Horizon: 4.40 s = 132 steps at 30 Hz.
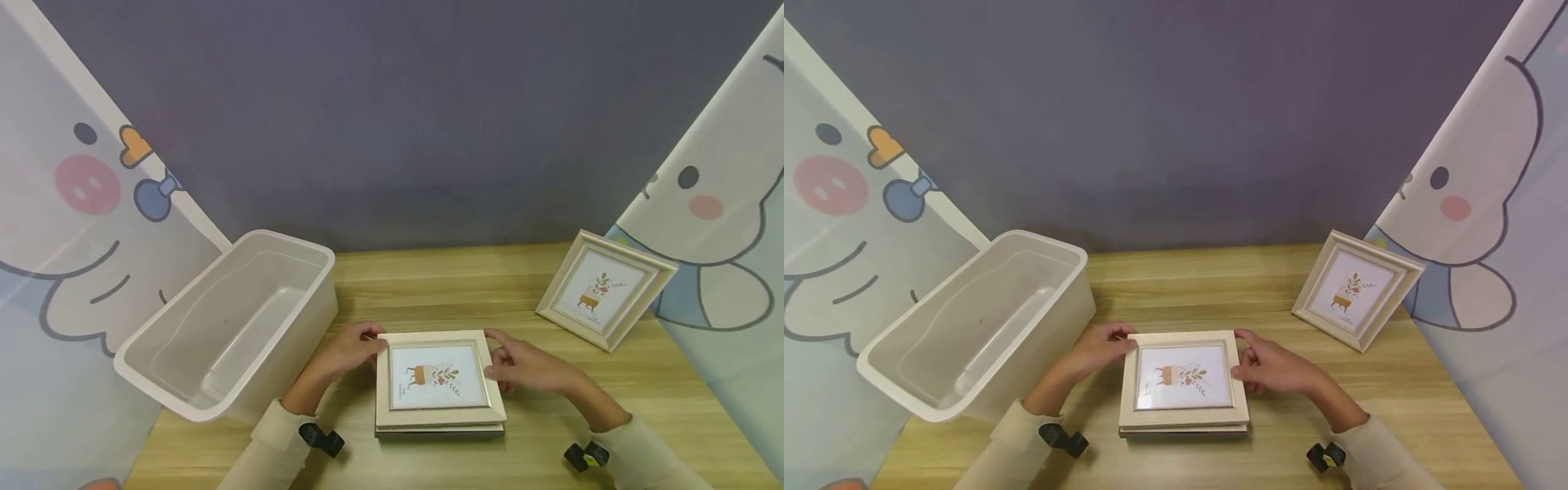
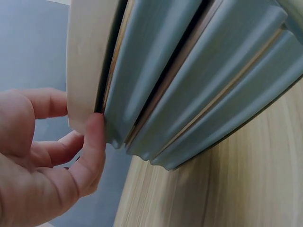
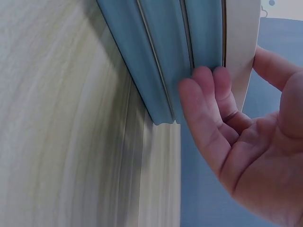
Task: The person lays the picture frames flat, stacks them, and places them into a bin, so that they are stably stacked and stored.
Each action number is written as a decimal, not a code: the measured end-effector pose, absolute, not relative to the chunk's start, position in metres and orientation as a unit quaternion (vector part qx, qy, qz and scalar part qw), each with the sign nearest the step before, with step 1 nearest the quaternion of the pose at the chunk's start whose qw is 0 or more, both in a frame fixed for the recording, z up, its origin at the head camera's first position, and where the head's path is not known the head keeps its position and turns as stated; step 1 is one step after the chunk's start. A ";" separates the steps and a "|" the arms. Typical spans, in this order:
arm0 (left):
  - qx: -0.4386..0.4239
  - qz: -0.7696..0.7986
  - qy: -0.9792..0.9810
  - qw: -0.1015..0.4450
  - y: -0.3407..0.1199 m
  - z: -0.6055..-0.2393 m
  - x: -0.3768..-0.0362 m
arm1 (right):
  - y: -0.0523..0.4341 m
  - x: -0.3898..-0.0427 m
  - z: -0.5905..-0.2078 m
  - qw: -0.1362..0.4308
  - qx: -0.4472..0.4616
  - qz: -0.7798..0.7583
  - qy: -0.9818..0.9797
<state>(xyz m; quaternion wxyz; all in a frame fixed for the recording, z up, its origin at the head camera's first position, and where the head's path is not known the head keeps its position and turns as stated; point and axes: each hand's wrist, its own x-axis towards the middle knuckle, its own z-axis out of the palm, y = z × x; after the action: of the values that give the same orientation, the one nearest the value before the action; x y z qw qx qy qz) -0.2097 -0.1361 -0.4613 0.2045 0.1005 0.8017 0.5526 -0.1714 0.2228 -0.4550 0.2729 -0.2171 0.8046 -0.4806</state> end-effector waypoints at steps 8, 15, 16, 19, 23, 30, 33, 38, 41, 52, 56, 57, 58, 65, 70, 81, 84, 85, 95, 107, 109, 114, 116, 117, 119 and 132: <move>0.093 0.533 0.810 0.226 -0.137 -0.457 -0.211 | 0.225 -0.175 -0.458 0.279 -0.226 -0.486 0.797; 0.131 0.455 0.855 0.210 -0.135 -0.445 -0.214 | 0.227 -0.177 -0.459 0.273 -0.238 -0.475 0.802; 0.136 0.449 0.858 0.210 -0.134 -0.443 -0.214 | 0.227 -0.177 -0.458 0.270 -0.241 -0.471 0.804; 0.154 0.429 0.867 0.201 -0.131 -0.434 -0.216 | 0.228 -0.177 -0.455 0.262 -0.246 -0.461 0.812; 0.181 0.406 0.877 0.181 -0.123 -0.421 -0.219 | 0.232 -0.177 -0.450 0.254 -0.255 -0.454 0.815; 0.234 0.377 0.881 0.167 -0.098 -0.395 -0.226 | 0.243 -0.184 -0.438 0.226 -0.259 -0.454 0.822; 0.251 0.371 0.878 0.170 -0.085 -0.386 -0.232 | 0.249 -0.187 -0.429 0.200 -0.257 -0.443 0.835; 0.278 0.353 0.876 0.175 -0.065 -0.381 -0.243 | 0.259 -0.190 -0.412 0.173 -0.243 -0.422 0.856; 0.289 0.342 0.875 0.184 -0.054 -0.382 -0.249 | 0.266 -0.190 -0.405 0.160 -0.225 -0.414 0.867; 0.296 0.354 0.860 0.220 -0.002 -0.379 -0.263 | 0.286 -0.196 -0.376 -0.030 -0.193 -0.283 0.939; 0.284 0.391 0.845 0.231 0.021 -0.385 -0.271 | 0.297 -0.201 -0.370 -0.105 -0.197 -0.230 0.947; 0.278 0.404 0.839 0.235 0.026 -0.388 -0.273 | 0.300 -0.203 -0.369 -0.119 -0.196 -0.218 0.949; 0.275 0.411 0.836 0.238 0.031 -0.389 -0.274 | 0.303 -0.204 -0.369 -0.126 -0.193 -0.210 0.950; 0.251 0.428 0.827 0.264 0.062 -0.396 -0.282 | 0.323 -0.215 -0.370 -0.131 -0.154 -0.173 0.964; 0.230 0.431 0.836 0.248 0.083 -0.402 -0.286 | 0.334 -0.224 -0.373 -0.135 -0.141 -0.149 0.969; 0.175 0.476 0.842 0.186 0.126 -0.419 -0.293 | 0.343 -0.235 -0.367 -0.252 -0.066 -0.104 0.960; 0.174 0.457 0.854 0.178 0.135 -0.421 -0.292 | 0.347 -0.237 -0.363 -0.268 -0.013 -0.106 0.957; 0.172 0.453 0.857 0.177 0.137 -0.422 -0.292 | 0.348 -0.237 -0.362 -0.259 0.005 -0.106 0.960; 0.175 0.436 0.864 0.179 0.154 -0.419 -0.286 | 0.358 -0.244 -0.365 -0.210 0.021 -0.099 0.973; 0.136 0.491 0.835 0.205 0.179 -0.422 -0.289 | 0.356 -0.247 -0.369 -0.214 -0.039 -0.136 0.967; 0.128 0.489 0.839 0.204 0.182 -0.425 -0.290 | 0.355 -0.247 -0.371 -0.213 -0.038 -0.141 0.966; 0.127 0.455 0.861 0.188 0.185 -0.430 -0.291 | 0.356 -0.247 -0.375 -0.214 -0.048 -0.152 0.964; 0.130 0.446 0.867 0.180 0.186 -0.430 -0.292 | 0.357 -0.248 -0.374 -0.218 -0.058 -0.150 0.963; 0.132 0.443 0.869 0.176 0.186 -0.431 -0.293 | 0.357 -0.248 -0.374 -0.220 -0.061 -0.148 0.962; 0.135 0.439 0.871 0.173 0.187 -0.431 -0.293 | 0.357 -0.248 -0.372 -0.221 -0.065 -0.145 0.962; 0.171 0.405 0.883 0.166 0.190 -0.429 -0.293 | 0.357 -0.245 -0.367 -0.234 -0.068 -0.140 0.960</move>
<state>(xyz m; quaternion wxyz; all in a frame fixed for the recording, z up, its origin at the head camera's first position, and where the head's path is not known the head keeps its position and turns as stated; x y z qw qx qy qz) -0.2935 0.1895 -0.4286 0.1661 0.1714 0.8828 0.4045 -0.2448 0.3567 -0.3669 -0.2345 -0.0680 0.9596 -0.1399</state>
